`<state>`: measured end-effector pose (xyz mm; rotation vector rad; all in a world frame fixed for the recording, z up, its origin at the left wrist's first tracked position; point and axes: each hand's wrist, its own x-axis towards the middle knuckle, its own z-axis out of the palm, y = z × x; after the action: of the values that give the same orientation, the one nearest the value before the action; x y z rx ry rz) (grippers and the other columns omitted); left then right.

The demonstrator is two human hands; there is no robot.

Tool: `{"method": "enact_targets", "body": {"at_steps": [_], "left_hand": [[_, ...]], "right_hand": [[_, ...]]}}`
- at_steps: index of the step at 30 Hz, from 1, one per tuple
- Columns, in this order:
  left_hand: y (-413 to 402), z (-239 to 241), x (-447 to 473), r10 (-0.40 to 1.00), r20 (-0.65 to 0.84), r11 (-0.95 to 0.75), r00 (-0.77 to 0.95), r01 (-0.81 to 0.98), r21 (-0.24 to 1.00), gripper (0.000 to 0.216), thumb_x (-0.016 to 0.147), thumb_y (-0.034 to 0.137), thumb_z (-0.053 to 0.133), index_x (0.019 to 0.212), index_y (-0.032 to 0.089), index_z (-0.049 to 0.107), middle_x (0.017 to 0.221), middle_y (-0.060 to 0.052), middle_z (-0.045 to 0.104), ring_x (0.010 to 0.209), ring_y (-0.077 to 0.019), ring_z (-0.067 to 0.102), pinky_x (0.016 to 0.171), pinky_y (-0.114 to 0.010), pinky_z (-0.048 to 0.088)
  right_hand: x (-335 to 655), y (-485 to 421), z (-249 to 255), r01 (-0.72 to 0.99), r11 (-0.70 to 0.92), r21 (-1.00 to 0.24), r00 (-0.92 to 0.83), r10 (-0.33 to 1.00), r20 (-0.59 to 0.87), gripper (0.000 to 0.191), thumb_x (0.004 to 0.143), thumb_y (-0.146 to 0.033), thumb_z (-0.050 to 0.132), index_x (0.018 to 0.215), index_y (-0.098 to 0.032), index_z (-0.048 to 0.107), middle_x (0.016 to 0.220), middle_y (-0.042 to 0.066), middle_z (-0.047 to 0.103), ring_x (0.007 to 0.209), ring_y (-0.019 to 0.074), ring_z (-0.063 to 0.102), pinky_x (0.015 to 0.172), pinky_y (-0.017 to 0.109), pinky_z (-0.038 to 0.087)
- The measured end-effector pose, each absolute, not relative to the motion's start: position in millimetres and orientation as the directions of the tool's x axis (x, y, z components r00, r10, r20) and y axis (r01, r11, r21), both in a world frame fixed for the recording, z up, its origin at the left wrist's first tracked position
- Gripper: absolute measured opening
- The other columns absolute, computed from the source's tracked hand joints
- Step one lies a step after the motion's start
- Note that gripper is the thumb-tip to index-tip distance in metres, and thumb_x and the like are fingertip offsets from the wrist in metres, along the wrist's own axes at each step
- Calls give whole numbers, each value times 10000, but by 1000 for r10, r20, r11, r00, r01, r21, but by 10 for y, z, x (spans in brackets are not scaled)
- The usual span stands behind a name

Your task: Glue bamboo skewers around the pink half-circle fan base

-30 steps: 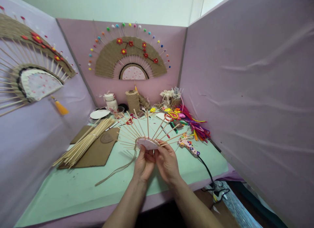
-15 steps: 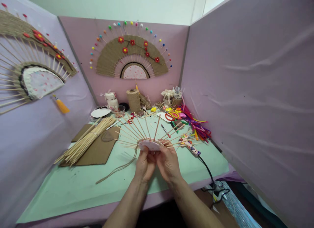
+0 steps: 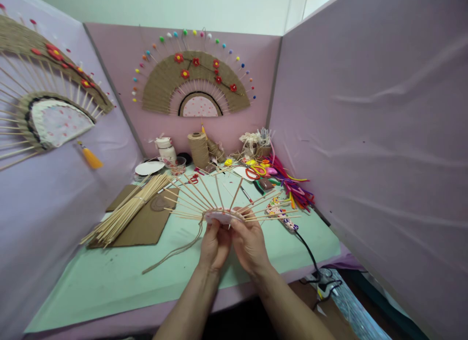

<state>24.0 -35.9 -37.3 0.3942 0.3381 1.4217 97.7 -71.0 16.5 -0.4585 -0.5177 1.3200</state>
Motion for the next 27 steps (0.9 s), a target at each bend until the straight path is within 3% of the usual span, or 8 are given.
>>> {"method": "enact_targets", "body": {"at_steps": [6, 16, 27], "left_hand": [[-382, -268, 243, 989, -42, 148, 142, -932, 330, 54, 813, 214, 701, 866, 212, 699, 883, 12, 744, 835, -121, 689, 847, -248, 526], [-452, -166, 267, 992, 30, 97, 122, -896, 434, 296, 577, 301, 877, 803, 214, 705, 825, 18, 732, 787, -135, 672, 797, -265, 529], [-483, -122, 267, 991, 57, 75, 119, -865, 495, 305, 523, 294, 901, 745, 194, 716, 773, -4, 734, 739, -145, 673, 765, -273, 536]], "right_hand": [[986, -709, 178, -819, 176, -546, 139, 984, 110, 183, 715, -256, 742, 835, -212, 611, 853, -10, 684, 842, 141, 639, 849, 286, 497], [974, -739, 173, -837, 202, -508, 207, 977, 48, 221, 650, -206, 783, 822, -211, 644, 790, -30, 672, 780, 124, 628, 805, 257, 489], [959, -829, 267, -845, 203, -495, 183, 979, 90, 243, 660, -202, 773, 804, -226, 579, 782, -61, 645, 752, 98, 616, 785, 244, 499]]}}
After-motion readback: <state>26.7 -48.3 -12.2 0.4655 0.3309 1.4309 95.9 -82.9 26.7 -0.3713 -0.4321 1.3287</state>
